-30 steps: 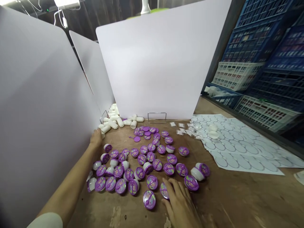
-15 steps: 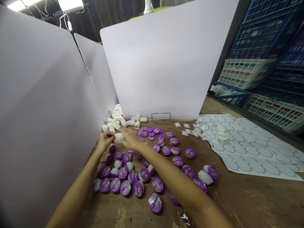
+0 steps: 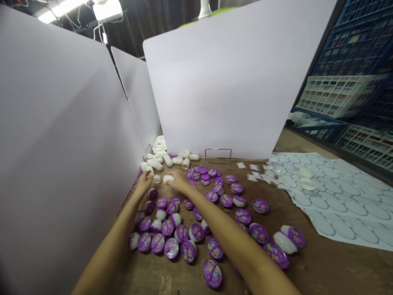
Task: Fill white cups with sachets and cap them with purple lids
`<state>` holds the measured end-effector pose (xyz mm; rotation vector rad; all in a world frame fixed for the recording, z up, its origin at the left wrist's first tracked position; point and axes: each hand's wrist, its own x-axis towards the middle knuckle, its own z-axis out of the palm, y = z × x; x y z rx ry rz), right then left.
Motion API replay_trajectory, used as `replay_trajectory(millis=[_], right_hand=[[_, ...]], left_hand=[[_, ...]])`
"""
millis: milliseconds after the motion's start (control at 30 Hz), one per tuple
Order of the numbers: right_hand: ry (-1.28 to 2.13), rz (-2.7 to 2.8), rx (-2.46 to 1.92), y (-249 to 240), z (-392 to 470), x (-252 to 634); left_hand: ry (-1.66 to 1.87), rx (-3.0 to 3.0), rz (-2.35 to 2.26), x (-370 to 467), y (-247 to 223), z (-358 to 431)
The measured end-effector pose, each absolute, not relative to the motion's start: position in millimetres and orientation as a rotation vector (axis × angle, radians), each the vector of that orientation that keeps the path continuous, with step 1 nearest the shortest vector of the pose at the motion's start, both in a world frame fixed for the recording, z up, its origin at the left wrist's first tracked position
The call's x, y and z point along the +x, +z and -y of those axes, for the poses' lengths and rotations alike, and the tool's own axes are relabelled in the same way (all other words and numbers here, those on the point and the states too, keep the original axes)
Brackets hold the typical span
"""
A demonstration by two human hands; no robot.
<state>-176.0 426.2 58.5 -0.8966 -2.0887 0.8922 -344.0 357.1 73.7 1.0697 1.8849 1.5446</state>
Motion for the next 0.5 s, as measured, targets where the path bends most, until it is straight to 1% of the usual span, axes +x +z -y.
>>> replay_trajectory(millis=[133, 300, 433, 500], right_hand=[[0.905, 2.021, -0.858, 66.7, -422.9, -176.3], [1.119, 1.814, -0.722, 70.2, -424.6, -171.5], [0.956, 1.676, -0.881, 66.5, -425.2, -168.7], [0.938, 1.654, -0.939, 66.4, -425.3, -168.0]], left_hand=[[1.507, 1.117, -1.603, -316.8, 76.7, -359.3], [1.481, 1.029, -1.41, -303.1, 79.7, -360.8], [1.554, 0.94, -1.466, -309.4, 78.0, -366.6], [1.602, 0.924, -1.512, -312.0, 77.9, -367.8]])
